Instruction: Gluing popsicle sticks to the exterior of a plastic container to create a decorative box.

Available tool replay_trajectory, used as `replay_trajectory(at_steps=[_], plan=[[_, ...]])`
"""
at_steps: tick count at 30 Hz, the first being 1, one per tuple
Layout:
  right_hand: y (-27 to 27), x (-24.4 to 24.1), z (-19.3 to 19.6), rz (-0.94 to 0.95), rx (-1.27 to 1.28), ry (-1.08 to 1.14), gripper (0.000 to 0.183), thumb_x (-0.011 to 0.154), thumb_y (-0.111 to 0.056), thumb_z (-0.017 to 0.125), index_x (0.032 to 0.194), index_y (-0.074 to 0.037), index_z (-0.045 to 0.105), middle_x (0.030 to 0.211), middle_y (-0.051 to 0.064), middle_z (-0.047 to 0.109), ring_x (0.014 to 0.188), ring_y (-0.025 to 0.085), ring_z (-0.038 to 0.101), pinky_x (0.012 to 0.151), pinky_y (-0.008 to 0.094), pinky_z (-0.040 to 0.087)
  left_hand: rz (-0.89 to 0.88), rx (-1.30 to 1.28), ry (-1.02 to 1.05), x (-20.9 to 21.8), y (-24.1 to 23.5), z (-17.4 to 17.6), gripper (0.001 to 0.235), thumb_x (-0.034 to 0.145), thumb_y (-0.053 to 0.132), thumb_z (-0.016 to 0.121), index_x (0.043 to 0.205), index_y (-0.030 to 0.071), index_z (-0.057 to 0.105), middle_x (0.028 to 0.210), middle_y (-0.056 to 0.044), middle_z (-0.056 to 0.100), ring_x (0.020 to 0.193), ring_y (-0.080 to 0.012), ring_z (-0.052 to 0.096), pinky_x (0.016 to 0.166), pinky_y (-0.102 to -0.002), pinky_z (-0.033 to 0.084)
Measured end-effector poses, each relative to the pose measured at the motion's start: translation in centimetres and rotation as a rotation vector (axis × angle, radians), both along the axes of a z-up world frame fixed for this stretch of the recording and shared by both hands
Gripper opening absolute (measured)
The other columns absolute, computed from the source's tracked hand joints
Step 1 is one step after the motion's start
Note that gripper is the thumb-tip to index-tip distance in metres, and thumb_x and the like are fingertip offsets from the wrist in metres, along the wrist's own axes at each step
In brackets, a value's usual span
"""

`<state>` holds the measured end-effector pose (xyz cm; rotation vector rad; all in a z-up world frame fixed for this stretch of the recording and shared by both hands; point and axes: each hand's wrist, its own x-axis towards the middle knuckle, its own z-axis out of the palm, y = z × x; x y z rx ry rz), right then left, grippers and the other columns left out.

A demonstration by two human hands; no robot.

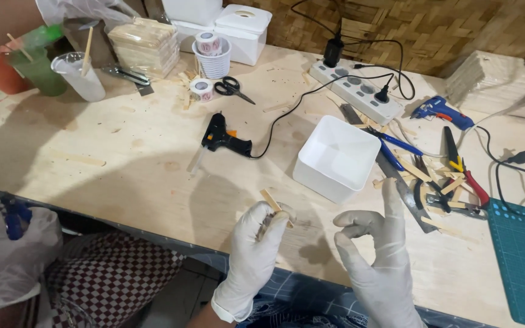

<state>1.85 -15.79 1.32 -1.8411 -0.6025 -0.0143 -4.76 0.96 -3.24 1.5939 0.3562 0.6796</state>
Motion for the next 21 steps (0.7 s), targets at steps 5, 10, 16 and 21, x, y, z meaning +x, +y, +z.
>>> replay_trajectory(at_steps=[5,10,16,21], plan=[[0.2,-0.6,-0.7,-0.015,-0.012,-0.001,0.095,0.089,-0.018,0.066,0.167,-0.015,0.013,0.095,0.006,0.069,0.085,0.016,0.061,0.096,0.031,0.046,-0.071,-0.152,-0.048,-0.3,0.2,-0.1,0.018,0.098,0.017,0.058,0.094,0.005,0.070,0.089,-0.007,0.081,0.089,-0.0183,0.080,0.087,-0.030,0.065],[-1.1,-0.7,-2.7,-0.004,-0.090,-0.037,0.086,0.090,-0.020,0.067,0.163,-0.013,0.023,0.096,0.004,0.071,0.081,0.014,0.066,0.091,0.031,0.051,-0.128,-0.104,0.071,-0.8,1.0,-1.3,0.020,0.101,0.021,0.054,0.087,0.012,0.064,0.078,0.000,0.075,0.077,-0.0146,0.073,0.076,-0.030,0.059],[-5.3,-0.5,-6.7,0.077,-0.165,-0.047,0.068,0.092,-0.007,0.069,0.154,-0.010,0.042,0.094,-0.002,0.069,0.090,0.012,0.071,0.090,0.022,0.057,-0.116,-0.109,0.032,-1.3,1.5,-3.4,0.020,0.105,0.017,0.049,0.104,0.007,0.066,0.072,0.000,0.061,0.068,-0.0105,0.056,0.070,-0.026,0.046],[-6.8,-0.4,-3.7,-0.043,-0.152,-0.435,0.057,0.097,-0.009,0.064,0.150,-0.001,0.044,0.086,0.001,0.067,0.080,0.014,0.066,0.088,0.031,0.056,-0.097,-0.141,0.046,-0.8,1.4,-4.1,0.021,0.104,0.017,0.050,0.110,0.008,0.069,0.071,-0.001,0.059,0.059,-0.0085,0.047,0.057,-0.023,0.038]])
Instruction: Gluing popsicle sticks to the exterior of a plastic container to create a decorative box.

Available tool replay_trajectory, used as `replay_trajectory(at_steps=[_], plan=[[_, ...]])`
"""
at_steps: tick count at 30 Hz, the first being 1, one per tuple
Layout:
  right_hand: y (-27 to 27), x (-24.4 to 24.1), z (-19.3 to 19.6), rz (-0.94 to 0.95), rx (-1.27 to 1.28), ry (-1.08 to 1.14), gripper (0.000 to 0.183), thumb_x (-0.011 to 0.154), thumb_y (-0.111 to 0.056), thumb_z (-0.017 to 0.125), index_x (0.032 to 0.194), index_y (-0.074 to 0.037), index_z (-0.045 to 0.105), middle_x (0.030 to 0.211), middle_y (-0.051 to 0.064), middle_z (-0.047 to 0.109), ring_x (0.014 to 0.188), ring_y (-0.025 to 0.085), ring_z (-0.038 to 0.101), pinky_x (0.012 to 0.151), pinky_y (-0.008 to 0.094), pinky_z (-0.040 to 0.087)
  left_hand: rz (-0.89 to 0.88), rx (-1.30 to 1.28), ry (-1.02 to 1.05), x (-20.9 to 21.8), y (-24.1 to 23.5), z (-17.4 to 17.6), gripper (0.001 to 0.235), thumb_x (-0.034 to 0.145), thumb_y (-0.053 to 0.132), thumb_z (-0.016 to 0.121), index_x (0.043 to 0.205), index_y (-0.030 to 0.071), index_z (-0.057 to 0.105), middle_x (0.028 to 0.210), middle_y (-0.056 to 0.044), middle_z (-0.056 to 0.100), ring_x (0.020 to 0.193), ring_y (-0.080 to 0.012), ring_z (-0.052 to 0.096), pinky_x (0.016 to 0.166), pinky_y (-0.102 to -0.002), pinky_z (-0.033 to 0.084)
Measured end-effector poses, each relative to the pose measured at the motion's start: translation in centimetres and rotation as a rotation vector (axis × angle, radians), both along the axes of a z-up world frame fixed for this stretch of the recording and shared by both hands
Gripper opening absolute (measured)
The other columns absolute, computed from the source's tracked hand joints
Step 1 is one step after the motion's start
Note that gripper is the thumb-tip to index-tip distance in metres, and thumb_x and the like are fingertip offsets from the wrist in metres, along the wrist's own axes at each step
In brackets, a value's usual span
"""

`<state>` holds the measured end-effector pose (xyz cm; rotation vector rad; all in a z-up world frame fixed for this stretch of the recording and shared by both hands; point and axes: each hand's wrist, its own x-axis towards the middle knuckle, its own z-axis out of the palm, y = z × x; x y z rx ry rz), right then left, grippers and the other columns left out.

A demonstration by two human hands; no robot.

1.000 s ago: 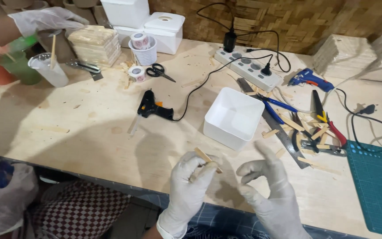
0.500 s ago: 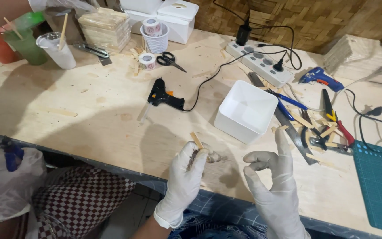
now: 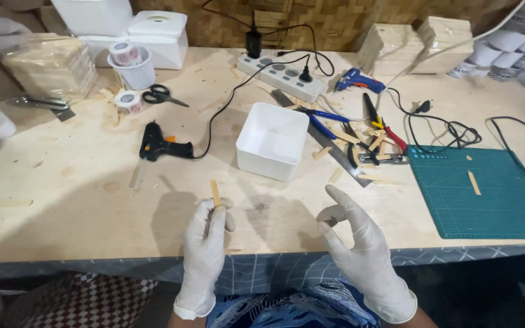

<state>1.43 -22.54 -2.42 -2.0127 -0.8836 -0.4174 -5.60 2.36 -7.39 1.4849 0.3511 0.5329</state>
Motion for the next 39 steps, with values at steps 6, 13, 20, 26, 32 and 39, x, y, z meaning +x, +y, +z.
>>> replay_trajectory(at_steps=[6,13,20,26,32,39], plan=[[-2.5,4.3,0.4,-0.412,-0.583,0.325,0.027,0.088,-0.046,0.069,0.111,-0.035,0.080,0.110,-0.006,0.079,0.104,0.021,0.068,0.087,0.041,0.053,0.088,0.063,0.003,-0.7,0.5,0.5,0.016,0.105,0.013,0.051,0.102,0.008,0.066,0.072,0.000,0.058,0.073,-0.0111,0.054,0.077,-0.025,0.044],[-4.2,13.2,2.4,-0.507,-0.614,0.296,0.030,0.095,-0.038,0.064,0.117,-0.024,0.078,0.130,0.010,0.070,0.117,0.029,0.064,0.103,0.046,0.046,0.081,0.129,0.055,-0.3,-0.1,0.2,0.020,0.104,0.015,0.049,0.104,0.008,0.069,0.075,-0.001,0.065,0.080,-0.0122,0.061,0.086,-0.028,0.047],[-4.3,19.0,7.4,-0.485,-0.474,0.605,0.029,0.101,-0.026,0.056,0.120,-0.017,0.076,0.112,0.007,0.073,0.068,0.017,0.065,0.064,0.033,0.052,0.110,0.113,0.174,-0.3,-1.3,0.6,0.022,0.103,0.014,0.052,0.104,0.006,0.072,0.075,-0.004,0.069,0.083,-0.0137,0.064,0.085,-0.029,0.051],[-7.8,24.3,6.6,-0.565,-0.606,0.546,0.033,0.100,-0.032,0.050,0.113,-0.021,0.078,0.093,0.002,0.077,0.099,0.021,0.069,0.085,0.036,0.051,0.116,0.663,-0.075,1.3,-2.5,1.8,0.007,0.096,0.006,0.062,0.095,0.004,0.068,0.094,-0.003,0.078,0.088,-0.0188,0.067,0.081,-0.031,0.057],[-5.4,24.3,7.7,-0.449,-0.609,0.605,0.029,0.102,-0.028,0.055,0.120,-0.017,0.076,0.078,0.005,0.074,0.067,0.014,0.065,0.068,0.031,0.052,0.132,1.220,-0.360,5.8,-3.2,5.9,0.007,0.092,0.008,0.070,0.097,0.013,0.072,0.111,0.001,0.072,0.103,-0.0229,0.066,0.094,-0.037,0.052],[1.0,27.7,2.3,-0.080,-0.775,0.208,0.063,0.086,-0.050,0.066,0.144,-0.027,0.058,0.125,0.006,0.070,0.116,0.031,0.058,0.102,0.046,0.037,0.154,1.261,-0.260,8.2,-4.3,5.7,0.006,0.091,0.017,0.068,0.094,0.022,0.066,0.108,0.010,0.071,0.110,-0.0200,0.064,0.098,-0.039,0.035]])
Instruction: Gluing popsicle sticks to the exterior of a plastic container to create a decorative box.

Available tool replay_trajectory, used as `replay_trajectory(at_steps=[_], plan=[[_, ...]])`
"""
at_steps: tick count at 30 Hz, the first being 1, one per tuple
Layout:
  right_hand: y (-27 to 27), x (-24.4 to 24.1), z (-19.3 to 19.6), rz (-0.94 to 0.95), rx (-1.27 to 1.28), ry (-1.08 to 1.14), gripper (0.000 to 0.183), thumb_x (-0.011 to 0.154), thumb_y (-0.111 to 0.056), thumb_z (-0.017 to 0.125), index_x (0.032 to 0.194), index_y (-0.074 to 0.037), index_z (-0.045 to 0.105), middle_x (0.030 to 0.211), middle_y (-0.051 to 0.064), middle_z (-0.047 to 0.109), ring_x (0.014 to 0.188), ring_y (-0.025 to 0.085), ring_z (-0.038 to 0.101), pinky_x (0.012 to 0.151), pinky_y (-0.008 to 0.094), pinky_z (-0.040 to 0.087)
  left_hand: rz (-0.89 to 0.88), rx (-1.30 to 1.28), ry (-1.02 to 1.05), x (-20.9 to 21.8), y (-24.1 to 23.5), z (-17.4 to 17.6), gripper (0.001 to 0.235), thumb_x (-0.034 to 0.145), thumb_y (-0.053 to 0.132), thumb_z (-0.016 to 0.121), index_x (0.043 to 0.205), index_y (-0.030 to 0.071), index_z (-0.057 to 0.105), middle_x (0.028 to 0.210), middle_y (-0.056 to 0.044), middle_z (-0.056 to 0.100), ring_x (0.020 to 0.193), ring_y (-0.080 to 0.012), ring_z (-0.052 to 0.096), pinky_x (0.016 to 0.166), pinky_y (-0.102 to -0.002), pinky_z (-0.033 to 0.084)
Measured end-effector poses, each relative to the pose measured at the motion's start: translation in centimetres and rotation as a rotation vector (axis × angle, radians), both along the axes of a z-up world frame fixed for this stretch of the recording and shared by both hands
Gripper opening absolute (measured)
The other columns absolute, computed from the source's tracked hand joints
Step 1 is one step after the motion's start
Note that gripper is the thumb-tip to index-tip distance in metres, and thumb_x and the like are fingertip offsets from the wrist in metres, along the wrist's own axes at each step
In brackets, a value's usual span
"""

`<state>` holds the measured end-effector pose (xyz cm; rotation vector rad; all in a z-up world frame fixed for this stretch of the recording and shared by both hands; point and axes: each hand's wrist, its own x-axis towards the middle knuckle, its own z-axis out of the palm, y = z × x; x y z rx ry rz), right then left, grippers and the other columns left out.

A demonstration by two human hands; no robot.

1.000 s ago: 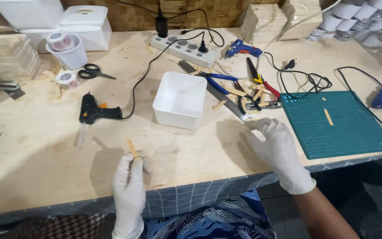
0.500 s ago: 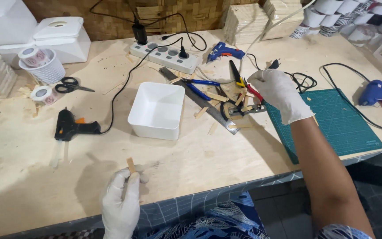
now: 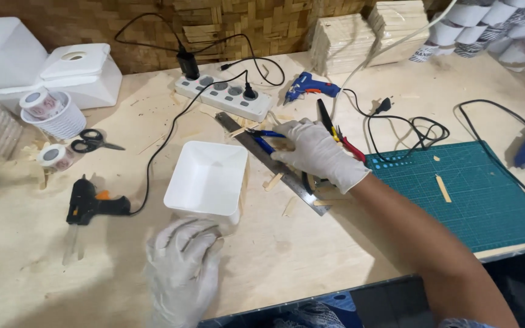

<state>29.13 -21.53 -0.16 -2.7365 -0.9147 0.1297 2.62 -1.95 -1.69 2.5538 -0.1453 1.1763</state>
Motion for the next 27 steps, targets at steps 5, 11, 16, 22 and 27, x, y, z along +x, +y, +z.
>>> replay_trajectory(at_steps=[5,11,16,22,27], plan=[[2.4,3.0,-5.3,0.049,-0.307,-0.324,0.070,0.087,-0.074,0.057,0.122,-0.014,0.062,0.114,0.013,0.067,0.101,0.034,0.062,0.087,0.047,0.044,-0.115,-0.357,0.319,0.5,-1.3,1.1,0.012,0.089,0.018,0.065,0.094,0.015,0.076,0.084,0.007,0.080,0.081,-0.0150,0.072,0.076,-0.031,0.054],[3.9,3.5,-6.4,0.038,-0.534,-0.470,0.071,0.093,-0.076,0.044,0.106,-0.011,0.067,0.098,0.013,0.067,0.088,0.030,0.061,0.075,0.041,0.043,-0.145,-0.955,0.790,-0.3,-3.3,2.5,0.019,0.091,0.021,0.061,0.092,0.016,0.079,0.076,0.009,0.084,0.066,-0.0043,0.075,0.064,-0.020,0.062],[3.7,3.8,-7.5,0.018,-0.556,-0.543,0.069,0.090,-0.073,0.040,0.098,-0.010,0.067,0.090,0.014,0.066,0.079,0.031,0.059,0.068,0.042,0.041,-0.259,-1.174,0.806,-1.0,-4.5,1.7,0.016,0.096,0.016,0.060,0.096,0.010,0.074,0.075,-0.001,0.079,0.072,-0.0087,0.076,0.052,-0.023,0.065],[2.5,-1.0,-3.3,-0.094,-0.302,-0.820,0.061,0.105,-0.073,0.036,0.101,-0.018,0.062,0.086,0.011,0.061,0.070,0.028,0.060,0.062,0.040,0.042,-0.272,-1.094,0.992,-0.9,-5.0,1.5,0.015,0.098,0.018,0.054,0.106,0.018,0.067,0.080,0.001,0.081,0.073,-0.0108,0.076,0.073,-0.023,0.062],[-0.1,-11.9,6.5,-0.518,0.730,0.530,0.051,0.099,-0.028,0.031,0.146,-0.013,0.044,0.124,0.010,0.071,0.119,0.021,0.064,0.096,0.042,0.047,-0.351,-1.096,1.135,0.1,-4.9,1.8,0.017,0.100,0.018,0.041,0.105,0.010,0.054,0.095,-0.005,0.077,0.073,-0.0156,0.072,0.068,-0.028,0.062]])
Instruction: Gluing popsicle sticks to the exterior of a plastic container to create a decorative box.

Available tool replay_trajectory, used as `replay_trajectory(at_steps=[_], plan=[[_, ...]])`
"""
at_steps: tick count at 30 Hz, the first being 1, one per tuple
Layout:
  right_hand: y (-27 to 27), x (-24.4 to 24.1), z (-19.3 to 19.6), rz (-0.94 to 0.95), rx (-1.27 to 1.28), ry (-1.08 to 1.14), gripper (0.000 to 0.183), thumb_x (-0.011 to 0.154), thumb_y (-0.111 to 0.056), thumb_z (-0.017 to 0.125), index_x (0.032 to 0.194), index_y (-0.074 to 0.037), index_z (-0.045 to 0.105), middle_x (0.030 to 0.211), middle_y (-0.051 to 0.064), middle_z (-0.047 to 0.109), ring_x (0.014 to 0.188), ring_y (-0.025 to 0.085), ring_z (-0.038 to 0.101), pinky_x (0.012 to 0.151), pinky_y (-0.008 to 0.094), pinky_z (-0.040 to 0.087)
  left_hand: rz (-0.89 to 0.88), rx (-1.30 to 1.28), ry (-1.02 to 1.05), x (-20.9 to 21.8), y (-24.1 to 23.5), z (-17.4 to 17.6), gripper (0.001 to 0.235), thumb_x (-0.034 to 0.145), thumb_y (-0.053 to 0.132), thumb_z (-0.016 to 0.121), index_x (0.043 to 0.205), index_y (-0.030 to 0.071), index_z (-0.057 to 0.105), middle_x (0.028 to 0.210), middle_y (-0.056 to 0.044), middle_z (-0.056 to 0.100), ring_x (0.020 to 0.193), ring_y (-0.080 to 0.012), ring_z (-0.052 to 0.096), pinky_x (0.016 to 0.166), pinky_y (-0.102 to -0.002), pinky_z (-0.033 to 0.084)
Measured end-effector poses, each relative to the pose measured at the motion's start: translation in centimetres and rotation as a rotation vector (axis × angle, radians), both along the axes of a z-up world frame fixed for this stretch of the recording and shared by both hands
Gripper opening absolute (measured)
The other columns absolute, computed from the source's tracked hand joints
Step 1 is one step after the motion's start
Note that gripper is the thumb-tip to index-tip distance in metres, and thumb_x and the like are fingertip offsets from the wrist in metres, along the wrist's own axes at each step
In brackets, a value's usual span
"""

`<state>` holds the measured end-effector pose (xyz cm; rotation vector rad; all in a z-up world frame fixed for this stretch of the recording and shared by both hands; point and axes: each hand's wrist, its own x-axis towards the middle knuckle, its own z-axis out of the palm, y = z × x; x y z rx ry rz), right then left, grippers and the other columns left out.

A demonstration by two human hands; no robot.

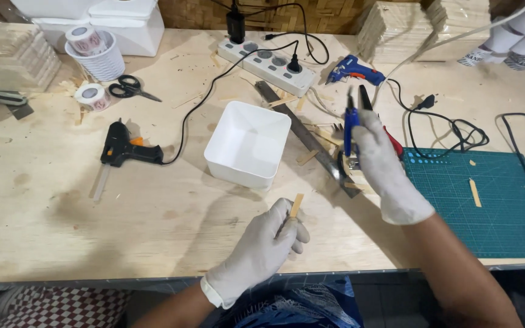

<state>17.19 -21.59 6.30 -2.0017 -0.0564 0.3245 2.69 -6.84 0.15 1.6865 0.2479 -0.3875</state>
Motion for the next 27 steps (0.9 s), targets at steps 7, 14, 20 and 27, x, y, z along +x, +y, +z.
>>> replay_trajectory(at_steps=[7,14,20,27], plan=[[-7.0,-3.7,-7.5,0.169,1.209,0.547,0.035,0.095,-0.032,0.067,0.115,-0.003,0.063,0.103,0.021,0.069,0.086,0.028,0.066,0.074,0.041,0.055,-0.106,0.018,-0.158,3.6,-1.2,-2.3,0.017,0.102,0.019,0.034,0.088,0.011,0.040,0.070,-0.005,0.060,0.056,-0.0188,0.055,0.057,-0.037,0.045],[-8.7,-6.3,-10.4,0.029,0.865,0.331,0.064,0.099,-0.045,0.049,0.141,0.003,0.053,0.111,0.012,0.062,0.109,0.033,0.063,0.094,0.047,0.048,0.032,0.032,-0.354,5.1,-2.5,-5.4,0.023,0.107,0.024,0.039,0.098,0.011,0.056,0.063,-0.003,0.055,0.057,-0.0164,0.053,0.059,-0.033,0.047],[-7.7,-7.2,-9.8,0.142,0.565,0.059,0.066,0.095,-0.049,0.054,0.142,-0.003,0.059,0.101,0.007,0.068,0.084,0.020,0.066,0.099,0.037,0.051,-0.015,0.043,-0.454,4.9,-1.9,-5.1,0.022,0.106,0.024,0.039,0.097,0.014,0.055,0.062,0.003,0.061,0.055,-0.0134,0.059,0.061,-0.030,0.050],[-5.8,-8.0,-10.1,0.234,-0.089,-0.220,0.064,0.094,-0.056,0.045,0.141,-0.015,0.056,0.126,0.007,0.075,0.114,0.023,0.073,0.099,0.035,0.057,-0.017,0.119,-0.516,4.3,-1.4,-5.9,0.022,0.105,0.027,0.039,0.101,0.016,0.058,0.056,0.002,0.057,0.050,-0.0177,0.059,0.057,-0.034,0.049]])
